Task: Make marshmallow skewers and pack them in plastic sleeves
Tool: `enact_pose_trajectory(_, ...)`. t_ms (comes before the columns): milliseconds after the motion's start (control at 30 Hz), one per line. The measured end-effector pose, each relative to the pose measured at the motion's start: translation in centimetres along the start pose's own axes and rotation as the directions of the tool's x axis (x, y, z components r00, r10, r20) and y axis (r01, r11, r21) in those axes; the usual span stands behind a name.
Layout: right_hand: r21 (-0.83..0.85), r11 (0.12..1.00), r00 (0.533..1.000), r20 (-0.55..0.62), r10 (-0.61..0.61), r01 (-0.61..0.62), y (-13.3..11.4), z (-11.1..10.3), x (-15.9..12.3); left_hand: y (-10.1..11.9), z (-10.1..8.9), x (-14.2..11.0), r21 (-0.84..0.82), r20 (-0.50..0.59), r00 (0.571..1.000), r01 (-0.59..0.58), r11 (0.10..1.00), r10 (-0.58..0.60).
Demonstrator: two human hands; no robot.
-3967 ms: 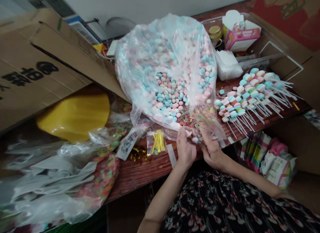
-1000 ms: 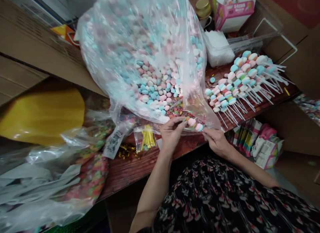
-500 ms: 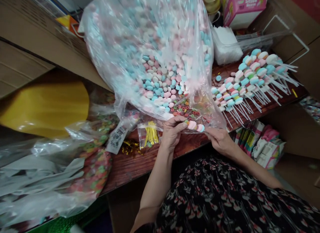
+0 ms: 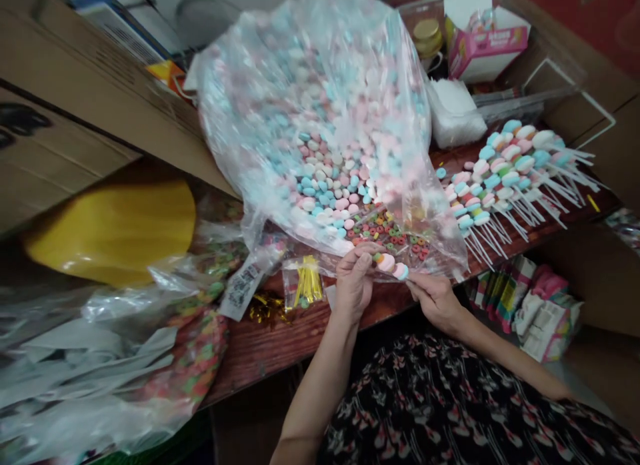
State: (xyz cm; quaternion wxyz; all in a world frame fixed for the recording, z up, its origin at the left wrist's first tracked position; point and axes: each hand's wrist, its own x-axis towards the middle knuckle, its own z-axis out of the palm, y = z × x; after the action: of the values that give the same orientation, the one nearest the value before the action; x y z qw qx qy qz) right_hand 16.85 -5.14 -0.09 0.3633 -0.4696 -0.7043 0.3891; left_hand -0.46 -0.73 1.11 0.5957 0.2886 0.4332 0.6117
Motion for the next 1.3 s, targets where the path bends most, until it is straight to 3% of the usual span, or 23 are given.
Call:
enact_pose_trajectory(167, -0.074, 0.993, 0.995, -0.034, -0.093, 0.090, 0.5, 0.0, 0.5, 0.2, 1.2, 0.1, -0.054, 0.059, 0.989, 0.142, 0.988, -0.139)
enact_pose_trajectory(367, 0.005, 0.998, 0.998, -0.015, -0.064, 0.064, 0.4, 1.0, 0.2, -0.3, 2.2, -0.5, -0.264, 0.069, 0.980, 0.200, 0.944, -0.188)
enact_pose_trajectory(600, 0.027, 0.996, 0.996, -0.039, -0.080, 0.081, 0.2, 1.3, 0.0, -0.8, 2.0, -1.0, -0.409, 0.107, 0.945, 0.325, 0.852, -0.309)
enact_pose_trajectory(1000, 0.021, 0.996, 0.993, -0.086, -0.080, 0.082, 0.5, 1.2, 0.9, -2.4, 2.0, -1.5, -0.364, 0.115, 0.954, 0.300, 0.882, -0.277)
enact_pose_trajectory(1133, 0.005, 0.996, 0.992, -0.092, -0.083, 0.084, 0.5, 0.5, 1.5, -1.4, 2.1, -0.5, -0.185, 0.110, 0.958, 0.280, 0.942, -0.263)
enact_pose_trajectory(1233, 0.017, 0.999, 0.988, -0.153, -0.036, 0.039, 1.1, -0.5, 1.6, 1.3, 0.7, 3.0, 0.244, 0.013, 0.997, 0.074, 0.967, -0.079)
enact_pose_trajectory(1267, 0.021, 1.000, 0.984, -0.177, -0.017, 0.021, 1.3, -0.9, 1.6, 2.5, -0.1, 4.8, 0.460, -0.025, 0.999, -0.028, 0.887, 0.045)
enact_pose_trajectory(1300, 0.024, 1.000, 0.980, -0.198, -0.002, 0.007, 1.6, -1.2, 1.6, 3.8, -0.9, 6.7, 0.678, -0.052, 0.979, -0.110, 0.727, 0.197)
